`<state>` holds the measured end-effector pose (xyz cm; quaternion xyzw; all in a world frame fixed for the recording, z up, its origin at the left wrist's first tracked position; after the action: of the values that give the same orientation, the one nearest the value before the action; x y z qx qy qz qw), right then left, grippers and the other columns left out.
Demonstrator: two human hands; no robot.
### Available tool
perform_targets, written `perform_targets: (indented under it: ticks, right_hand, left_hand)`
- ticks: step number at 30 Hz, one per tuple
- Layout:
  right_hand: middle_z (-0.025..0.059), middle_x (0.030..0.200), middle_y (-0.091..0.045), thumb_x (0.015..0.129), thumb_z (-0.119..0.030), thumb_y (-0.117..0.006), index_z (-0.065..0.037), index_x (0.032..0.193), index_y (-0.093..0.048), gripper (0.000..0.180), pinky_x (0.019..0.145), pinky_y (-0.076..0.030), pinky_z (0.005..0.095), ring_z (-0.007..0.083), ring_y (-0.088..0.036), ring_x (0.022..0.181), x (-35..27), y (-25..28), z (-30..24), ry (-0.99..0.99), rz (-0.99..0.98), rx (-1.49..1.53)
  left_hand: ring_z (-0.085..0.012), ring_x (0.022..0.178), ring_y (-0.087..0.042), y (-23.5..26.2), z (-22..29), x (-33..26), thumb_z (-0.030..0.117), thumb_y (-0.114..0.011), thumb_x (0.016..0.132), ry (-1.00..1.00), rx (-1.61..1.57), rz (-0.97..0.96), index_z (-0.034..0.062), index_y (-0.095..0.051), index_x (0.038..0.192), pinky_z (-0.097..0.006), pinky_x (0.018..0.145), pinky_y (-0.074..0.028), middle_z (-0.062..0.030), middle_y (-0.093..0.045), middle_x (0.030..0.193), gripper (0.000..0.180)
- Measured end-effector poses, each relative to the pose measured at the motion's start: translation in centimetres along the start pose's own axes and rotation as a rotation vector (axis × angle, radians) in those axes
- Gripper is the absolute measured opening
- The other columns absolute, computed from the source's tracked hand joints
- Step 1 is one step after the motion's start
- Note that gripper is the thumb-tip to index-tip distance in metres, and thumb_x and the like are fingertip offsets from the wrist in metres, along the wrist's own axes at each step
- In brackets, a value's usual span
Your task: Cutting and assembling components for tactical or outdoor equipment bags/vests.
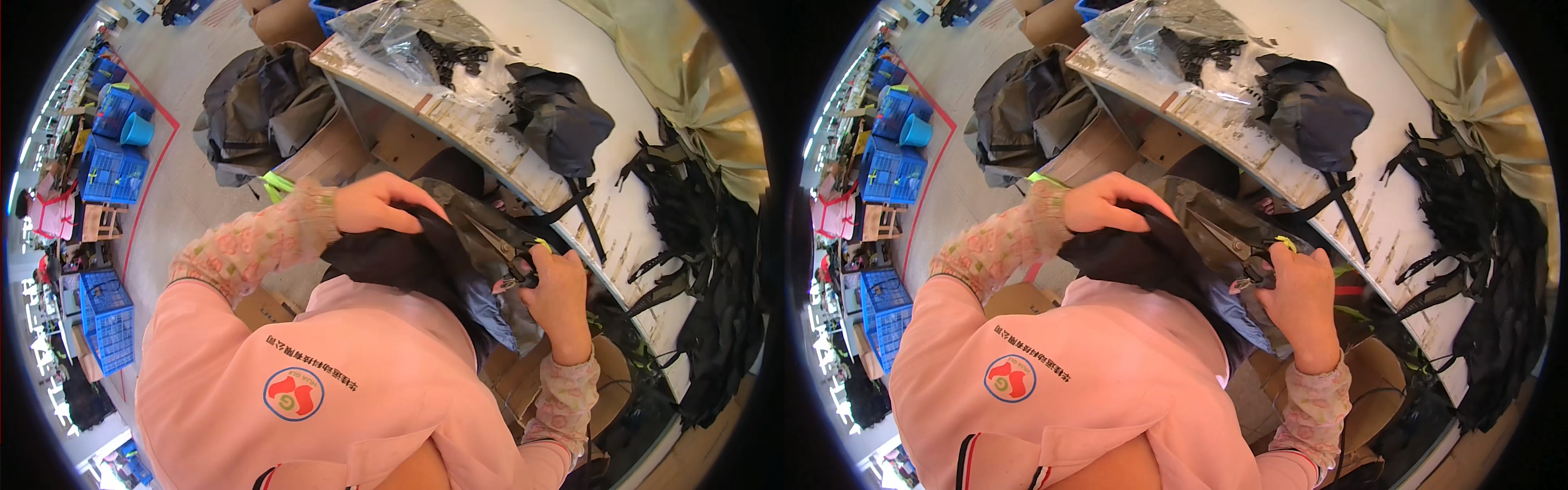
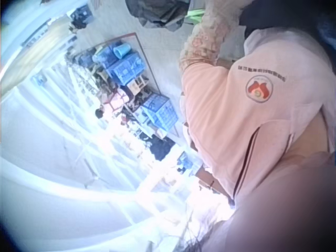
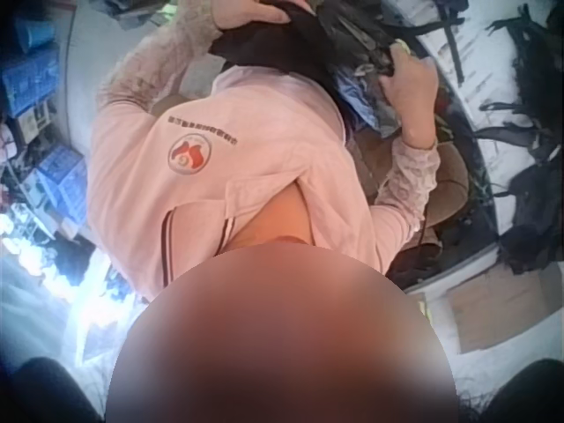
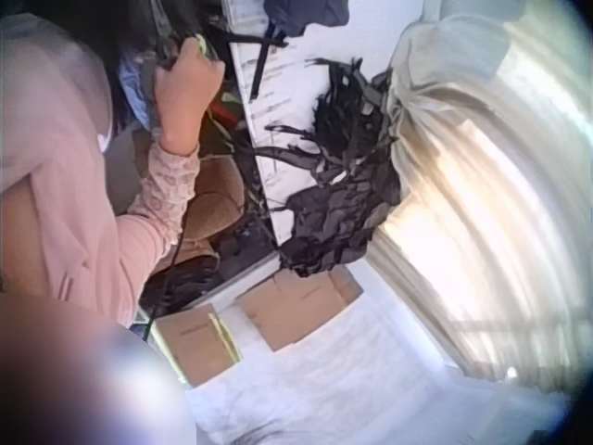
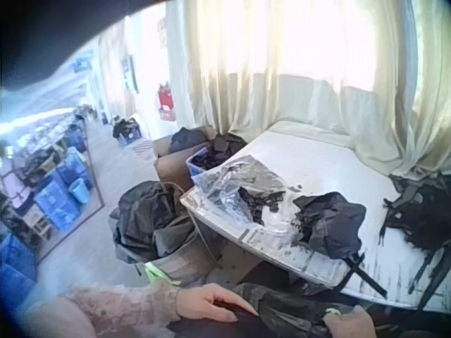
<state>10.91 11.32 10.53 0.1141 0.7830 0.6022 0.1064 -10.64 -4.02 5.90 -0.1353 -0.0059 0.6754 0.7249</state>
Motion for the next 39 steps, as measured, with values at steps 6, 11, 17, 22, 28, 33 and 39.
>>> perform_targets:
  ticks: [6,11,17,22,28,33,39]
  right_hand:
    - [0.0148,0.067,-0.059,0.063,-0.015,-0.078,-0.004,0.081,-0.051,0.033,0.059,-0.042,0.0401,0.0354,-0.054,0.062,-0.9,-1.4,6.2,-0.312,0.233,0.184]
    - [0.0137,0.076,-0.062,0.074,-0.015,-0.077,0.001,0.091,-0.052,0.034,0.061,-0.047,0.0319,0.0248,-0.063,0.069,0.1,-1.8,11.7,-0.488,0.371,0.443]
    - [0.0106,0.096,-0.065,0.077,0.003,-0.068,0.001,0.105,-0.050,0.033,0.072,-0.050,0.0293,0.0197,-0.066,0.079,4.5,-0.5,10.3,-0.412,0.639,0.572]
    - [0.0143,0.099,-0.063,0.077,0.006,-0.062,-0.003,0.121,-0.043,0.048,0.077,-0.049,0.0335,0.0259,-0.066,0.092,9.0,-1.3,9.6,-0.373,0.612,0.686]
    - [0.0169,0.100,-0.062,0.074,-0.002,-0.067,-0.004,0.113,-0.046,0.044,0.077,-0.048,0.0393,0.0377,-0.061,0.091,12.3,-1.7,10.4,-0.331,0.650,0.298]
    - [0.0141,0.094,-0.062,0.073,0.001,-0.068,-0.002,0.105,-0.046,0.039,0.073,-0.047,0.0334,0.0309,-0.062,0.082,10.1,-0.5,11.0,-0.376,0.666,0.312]
    - [0.0030,0.083,-0.060,0.073,0.009,-0.068,-0.005,0.096,-0.048,0.033,0.067,-0.047,0.0254,0.0097,-0.056,0.075,1.4,1.8,9.3,-0.257,0.719,0.781]
  left_hand:
    - [-0.0155,0.098,-0.058,13.1,7.8,-9.3,0.006,-0.055,0.075,-0.112,0.679,0.759,0.0030,-0.066,0.105,-0.028,0.091,-0.043,-0.0070,-0.066,0.101,0.032]
    - [-0.0132,0.095,-0.059,25.0,15.2,-29.9,0.001,-0.048,0.085,-0.389,1.229,1.579,0.0044,-0.066,0.110,-0.025,0.087,-0.045,-0.0048,-0.065,0.103,0.031]
    - [-0.0162,0.085,-0.062,24.2,10.5,-27.4,0.003,-0.060,0.077,-0.314,1.544,1.618,0.0075,-0.067,0.099,-0.028,0.079,-0.050,-0.0055,-0.067,0.092,0.023]
    - [-0.0302,0.121,-0.049,21.8,-5.0,-17.6,0.044,-0.074,0.069,0.834,1.156,0.389,0.0079,-0.051,0.129,-0.040,0.103,-0.037,-0.0163,-0.053,0.128,0.073]
    - [-0.0250,0.106,-0.057,13.1,-3.8,-3.4,0.027,-0.067,0.084,0.259,0.837,0.144,0.0065,-0.053,0.125,-0.036,0.092,-0.045,-0.0137,-0.057,0.119,0.048]
    - [-0.0250,0.105,-0.055,9.3,1.8,6.2,0.021,-0.070,0.080,-0.227,0.887,0.290,0.0065,-0.051,0.124,-0.036,0.091,-0.045,-0.0150,-0.055,0.117,0.051]
    - [-0.0288,0.120,-0.044,5.9,5.2,15.1,0.019,-0.078,0.071,-0.554,0.748,0.332,0.0032,-0.036,0.135,-0.036,0.101,-0.037,-0.0170,-0.041,0.133,0.078]
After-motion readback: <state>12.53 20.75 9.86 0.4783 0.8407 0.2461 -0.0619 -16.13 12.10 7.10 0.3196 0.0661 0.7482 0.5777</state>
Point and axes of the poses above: each hand's wrist, its own x-axis towards the middle knuckle, its own y-axis out of the back of the hand, z = x × y, the point moved 4 cm from there along x, towards the middle knuckle
